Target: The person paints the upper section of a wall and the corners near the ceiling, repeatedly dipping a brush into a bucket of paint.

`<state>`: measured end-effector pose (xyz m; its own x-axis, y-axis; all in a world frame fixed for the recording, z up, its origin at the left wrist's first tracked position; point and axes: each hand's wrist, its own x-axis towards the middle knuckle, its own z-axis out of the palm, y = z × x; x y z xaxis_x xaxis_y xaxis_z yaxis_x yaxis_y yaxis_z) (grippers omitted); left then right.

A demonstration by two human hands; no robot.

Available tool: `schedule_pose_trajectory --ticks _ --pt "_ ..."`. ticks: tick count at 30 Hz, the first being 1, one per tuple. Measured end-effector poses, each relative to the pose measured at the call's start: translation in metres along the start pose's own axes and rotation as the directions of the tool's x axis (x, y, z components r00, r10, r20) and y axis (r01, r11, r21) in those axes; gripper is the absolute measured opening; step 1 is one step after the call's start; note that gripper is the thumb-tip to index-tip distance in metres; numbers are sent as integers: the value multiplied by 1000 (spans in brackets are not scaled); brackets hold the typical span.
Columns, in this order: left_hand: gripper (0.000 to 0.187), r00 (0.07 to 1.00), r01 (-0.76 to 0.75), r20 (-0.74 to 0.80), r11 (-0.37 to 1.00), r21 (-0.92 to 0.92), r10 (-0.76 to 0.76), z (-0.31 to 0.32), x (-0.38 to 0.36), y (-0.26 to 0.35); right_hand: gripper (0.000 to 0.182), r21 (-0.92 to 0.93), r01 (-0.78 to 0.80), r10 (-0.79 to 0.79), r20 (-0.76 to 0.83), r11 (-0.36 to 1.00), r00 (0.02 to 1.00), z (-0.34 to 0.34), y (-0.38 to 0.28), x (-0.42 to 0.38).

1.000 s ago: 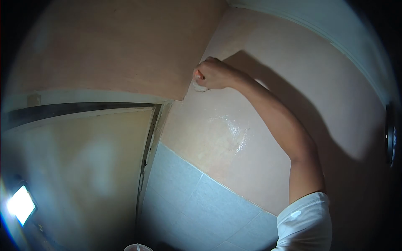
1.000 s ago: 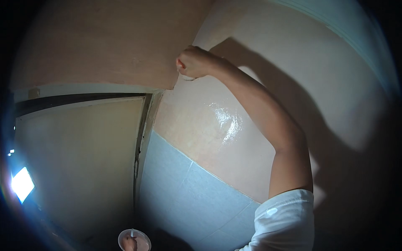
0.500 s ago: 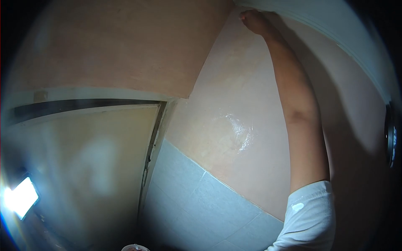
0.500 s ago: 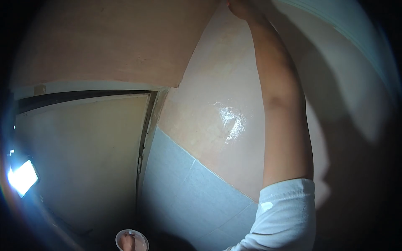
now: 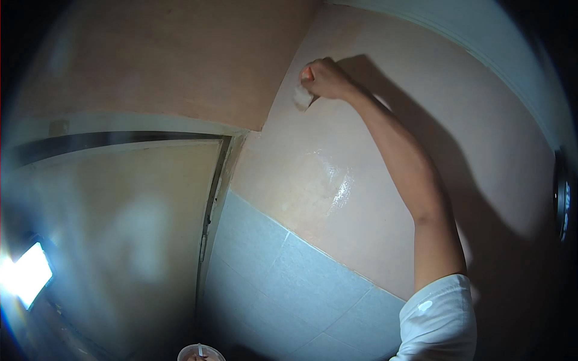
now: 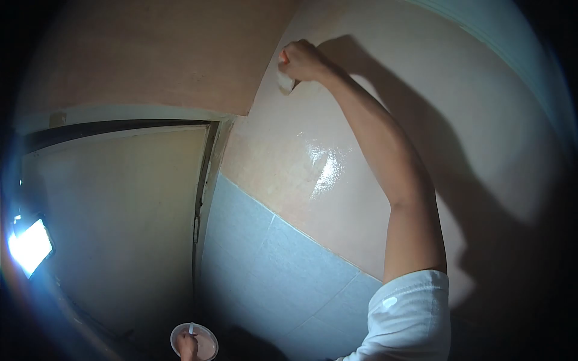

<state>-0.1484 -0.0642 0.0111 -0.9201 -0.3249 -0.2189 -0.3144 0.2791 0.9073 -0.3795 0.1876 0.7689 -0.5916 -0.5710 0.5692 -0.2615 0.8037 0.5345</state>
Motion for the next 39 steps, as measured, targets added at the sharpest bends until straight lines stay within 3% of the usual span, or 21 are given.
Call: schedule_pose_trajectory --ticks 2,3,5,8,11,14,16,18,20,23,26,28,30,32,34,37,38,39 --pt "41 996 12 93 1000 12 -13 14 19 -42 21 -115 -18 2 -136 993 991 -43 37 32" --pt "42 993 17 114 1000 17 -19 20 26 -54 20 -249 -100 52 -193 963 980 -63 57 50" --pt "45 990 22 140 999 23 -25 28 37 -69 17 -505 -24 -145 -294 863 945 -97 121 85" --pt "49 985 28 167 999 28 -32 35 45 -81 15 -417 -34 -172 -445 908 879 -130 130 98" --pt "54 977 63 203 998 8 -63 35 43 -68 16 -479 126 -327 -365 869 872 -126 135 106" --pt "55 967 70 243 997 17 -72 16 34 -31 16 -387 -168 111 -167 907 980 -109 118 94" --pt "54 970 35 241 999 24 -40 17 39 -34 16 -512 14 -97 -136 859 986 -83 90 69" --pt "53 980 -36 199 999 20 31 35 52 -61 17 -495 43 -20 52 868 998 -65 41 39" --pt "51 984 -100 149 995 22 96 50 64 -95 18 -392 138 -59 206 910 977 -42 2 5" --pt "48 979 -93 184 995 25 87 48 67 -94 15 -122 111 -72 287 986 955 -29 -32 -25" --pt "44 968 -114 237 986 119 83 51 74 -97 20 -38 -23 33 278 999 960 -34 -32 -14" --pt "42 968 -101 242 987 128 68 48 77 -96 23 35 -75 67 183 997 981 -42 10 13" --pt "43 969 -55 244 995 84 33 37 66 -80 18 -32 -120 121 19 992 992 -72 41 37" --pt "44 969 -25 245 997 76 6 30 58 -74 24 -289 -189 152 -148 939 977 -100 91 72" --pt "46 970 -7 244 997 71 -10 27 52 -71 20 -401 -52 -105 -361 914 927 -121 123 92" --pt "48 969 15 244 998 64 -31 25 48 -71 14 -403 -88 -87 -396 911 914 -143 117 92" --pt "49 969 21 246 998 60 -36 24 46 -72 11 -385 35 -223 -454 922 863 -137 122 86" --pt "50 968 26 247 998 54 -38 25 45 -71 12 -415 37 -218 -399 909 891 -125 126 79"
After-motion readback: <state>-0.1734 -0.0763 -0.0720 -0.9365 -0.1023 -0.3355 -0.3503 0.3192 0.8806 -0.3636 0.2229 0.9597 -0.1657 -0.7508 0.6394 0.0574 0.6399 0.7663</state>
